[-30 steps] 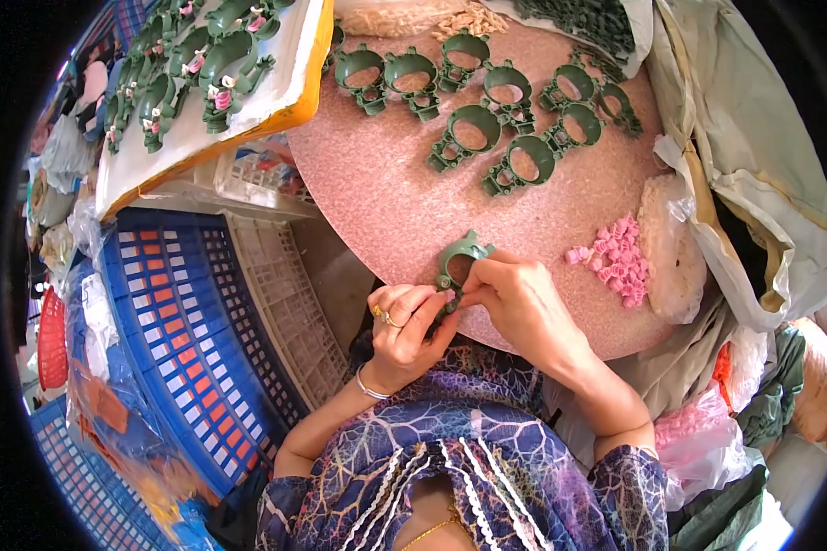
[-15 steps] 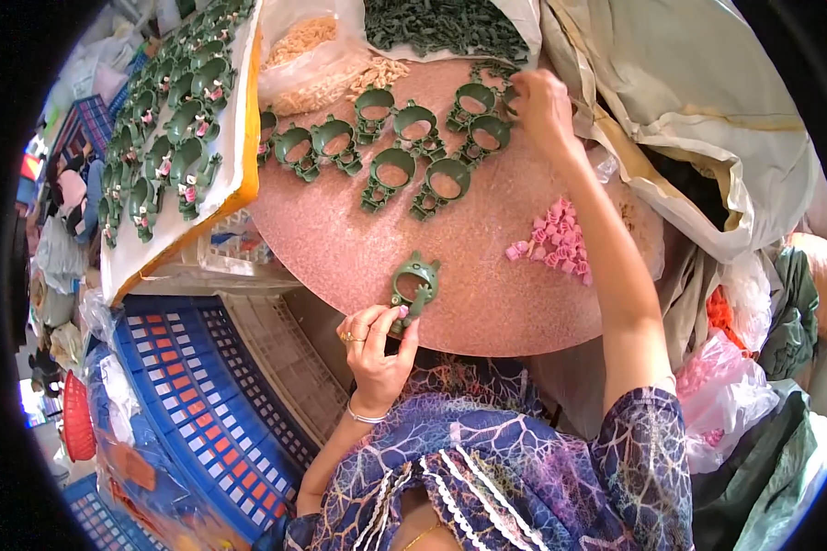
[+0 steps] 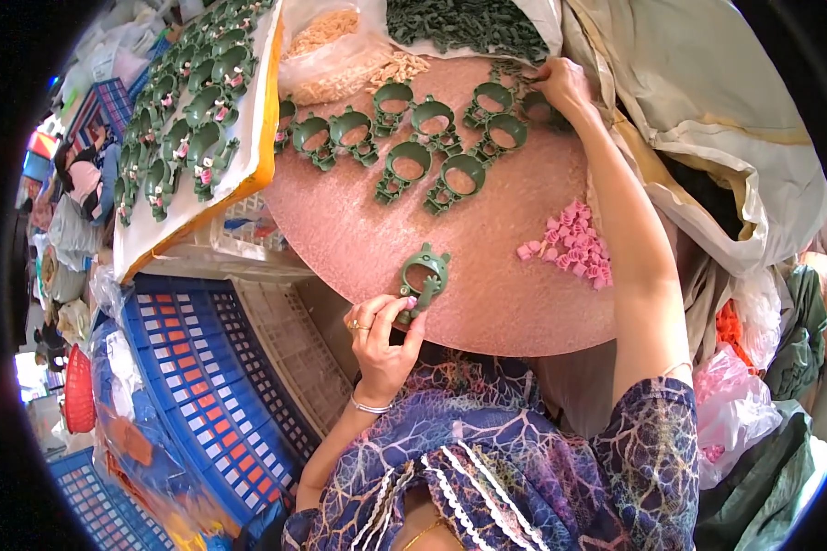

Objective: Assembling small plastic toy components by inserting pink decorative pieces into green ring-shaped frames.

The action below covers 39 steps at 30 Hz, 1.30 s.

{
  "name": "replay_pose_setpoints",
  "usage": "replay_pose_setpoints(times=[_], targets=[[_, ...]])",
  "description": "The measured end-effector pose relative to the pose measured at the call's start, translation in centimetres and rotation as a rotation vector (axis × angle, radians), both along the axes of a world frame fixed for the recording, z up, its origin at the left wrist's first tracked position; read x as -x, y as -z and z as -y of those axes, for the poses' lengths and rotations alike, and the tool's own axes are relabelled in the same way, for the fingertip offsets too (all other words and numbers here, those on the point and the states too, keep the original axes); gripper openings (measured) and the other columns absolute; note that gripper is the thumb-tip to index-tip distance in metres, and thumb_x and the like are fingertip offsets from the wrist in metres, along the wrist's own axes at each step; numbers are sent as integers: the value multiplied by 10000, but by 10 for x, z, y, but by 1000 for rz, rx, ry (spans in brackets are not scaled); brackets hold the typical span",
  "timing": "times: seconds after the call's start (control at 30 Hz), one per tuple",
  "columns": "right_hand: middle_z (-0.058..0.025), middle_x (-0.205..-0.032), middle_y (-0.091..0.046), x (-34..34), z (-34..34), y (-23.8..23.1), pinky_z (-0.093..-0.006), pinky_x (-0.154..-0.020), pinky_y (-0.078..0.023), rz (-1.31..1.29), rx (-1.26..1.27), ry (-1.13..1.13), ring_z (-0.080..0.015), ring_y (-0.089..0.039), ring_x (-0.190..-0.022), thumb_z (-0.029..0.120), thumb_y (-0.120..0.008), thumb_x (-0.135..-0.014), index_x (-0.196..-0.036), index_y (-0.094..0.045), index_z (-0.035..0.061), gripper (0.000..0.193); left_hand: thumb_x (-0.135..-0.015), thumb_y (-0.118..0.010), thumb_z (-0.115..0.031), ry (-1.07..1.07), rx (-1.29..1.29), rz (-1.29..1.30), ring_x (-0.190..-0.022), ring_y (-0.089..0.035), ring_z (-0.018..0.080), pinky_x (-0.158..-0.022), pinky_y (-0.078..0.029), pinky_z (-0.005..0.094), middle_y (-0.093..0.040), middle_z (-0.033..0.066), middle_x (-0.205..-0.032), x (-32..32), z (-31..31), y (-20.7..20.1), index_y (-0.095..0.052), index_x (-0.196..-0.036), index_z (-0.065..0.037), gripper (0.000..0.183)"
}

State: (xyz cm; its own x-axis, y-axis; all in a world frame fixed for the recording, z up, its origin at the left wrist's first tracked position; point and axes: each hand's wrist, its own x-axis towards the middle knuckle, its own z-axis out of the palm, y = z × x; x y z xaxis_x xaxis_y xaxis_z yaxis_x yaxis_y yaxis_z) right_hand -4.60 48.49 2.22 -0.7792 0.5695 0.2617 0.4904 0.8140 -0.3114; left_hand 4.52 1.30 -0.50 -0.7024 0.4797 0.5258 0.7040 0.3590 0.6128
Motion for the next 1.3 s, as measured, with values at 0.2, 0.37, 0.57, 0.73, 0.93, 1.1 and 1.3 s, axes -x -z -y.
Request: replay_pose_setpoints(times=[0.2,0.37,0.57,0.73,0.93,1.1,1.3], targets=[[-80,-770,-687,-39,117,-56,-271,-663,-516,-239,540,-126,-118,-650,-729,221,-686,-916,-1053,-693,26,238,-677,-843,-69,-15,-37,6,-895,-601,227,-853,-415,383,-610,35,-985,0,4,3,-656,-988,-102,365],[-67,-904,-714,-105,200,-55,-273,-746,-570,-84,1477,-296,-131,-676,-778,152,-742,-868,-1068,-683,5,256,-685,-826,-66,8,-53,11,-903,-598,229,-849,-408,389,-600,42,-1000,-1,0,2,-657,-1000,-95,359],[-56,-891,-650,-126,260,-51,-276,-623,-491,-35,720,-611,-131,-613,-710,0,-787,-739,-945,-732,21,215,-685,-817,-67,15,-51,30,-914,-598,234,-843,-410,389,-601,48,-998,0,2,-1,-666,-987,-78,338],[-86,-933,-643,-121,268,-49,-291,-667,-515,-76,532,-779,-199,-643,-778,40,-774,-764,-937,-718,41,182,-678,-817,-63,9,-55,38,-917,-596,233,-838,-412,386,-602,49,-994,0,2,1,-673,-989,-71,342],[-79,-978,-682,-123,275,-42,-295,-713,-526,-134,753,-694,-174,-660,-800,-1,-781,-744,-947,-707,42,220,-674,-815,-59,13,-57,37,-913,-589,230,-826,-410,388,-600,44,-990,0,2,0,-677,-984,-72,339],[-44,-952,-696,-122,267,-47,-234,-669,-473,-98,852,-715,-92,-628,-829,-3,-794,-755,-1004,-717,33,263,-673,-815,-62,-5,-71,29,-911,-585,231,-823,-405,390,-600,41,-981,-2,3,0,-674,-996,-81,353],[-104,-1074,-681,-124,257,-26,-490,-1040,-460,-453,2006,-517,-270,-625,-1122,87,-561,-991,-1303,-610,74,316,-693,-816,-83,17,-45,47,-923,-583,230,-836,-403,397,-596,45,-1022,-1,3,2,-676,-1001,-97,339]])
